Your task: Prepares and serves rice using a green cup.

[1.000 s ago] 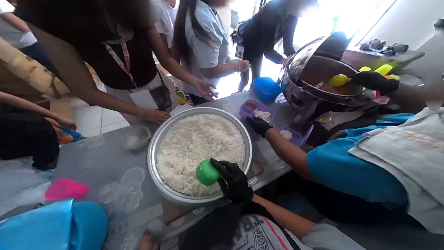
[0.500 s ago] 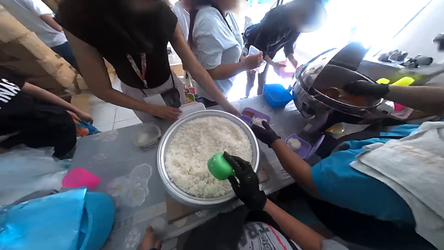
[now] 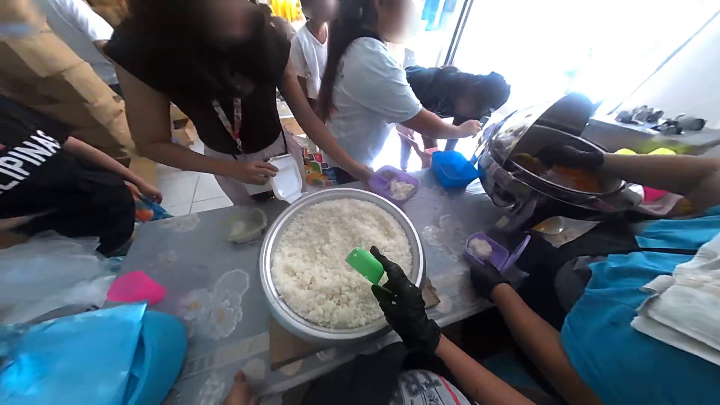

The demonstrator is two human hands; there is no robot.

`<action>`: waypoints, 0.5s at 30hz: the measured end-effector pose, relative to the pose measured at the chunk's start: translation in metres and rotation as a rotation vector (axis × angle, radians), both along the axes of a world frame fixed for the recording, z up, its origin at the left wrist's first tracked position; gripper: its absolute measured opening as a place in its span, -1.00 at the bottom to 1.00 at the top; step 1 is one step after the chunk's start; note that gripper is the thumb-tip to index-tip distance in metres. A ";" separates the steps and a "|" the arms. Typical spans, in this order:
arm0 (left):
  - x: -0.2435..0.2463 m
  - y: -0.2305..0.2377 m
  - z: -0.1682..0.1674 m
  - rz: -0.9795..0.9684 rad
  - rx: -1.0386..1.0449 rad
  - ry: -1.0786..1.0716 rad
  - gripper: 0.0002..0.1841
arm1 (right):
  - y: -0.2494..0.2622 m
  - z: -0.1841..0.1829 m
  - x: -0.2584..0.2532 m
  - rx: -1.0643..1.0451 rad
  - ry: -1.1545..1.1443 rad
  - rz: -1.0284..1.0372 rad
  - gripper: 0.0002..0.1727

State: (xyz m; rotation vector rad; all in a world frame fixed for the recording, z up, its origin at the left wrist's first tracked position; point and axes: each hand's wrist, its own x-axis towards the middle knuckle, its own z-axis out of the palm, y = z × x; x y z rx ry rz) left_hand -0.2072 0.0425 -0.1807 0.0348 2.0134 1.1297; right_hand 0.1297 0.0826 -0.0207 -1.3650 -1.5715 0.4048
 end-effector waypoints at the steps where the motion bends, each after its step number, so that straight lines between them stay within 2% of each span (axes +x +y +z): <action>1: 0.000 0.001 -0.004 -0.011 -0.012 0.021 -0.33 | 0.000 0.002 0.001 -0.015 -0.036 -0.007 -0.25; 5: -0.006 -0.008 -0.006 -0.080 -0.143 0.107 -0.32 | 0.020 0.023 0.001 -0.256 -0.313 0.000 -0.30; 8: -0.004 -0.009 -0.010 0.016 -0.064 0.015 -0.26 | 0.072 0.050 -0.008 -0.577 -0.591 0.061 -0.23; 12: -0.003 -0.030 -0.010 0.054 0.079 0.050 -0.10 | 0.157 0.043 -0.021 -0.458 -0.708 -0.010 -0.16; 15: -0.009 -0.063 -0.015 -0.041 0.100 0.140 -0.17 | 0.213 0.030 -0.040 -0.442 -0.795 -0.089 -0.17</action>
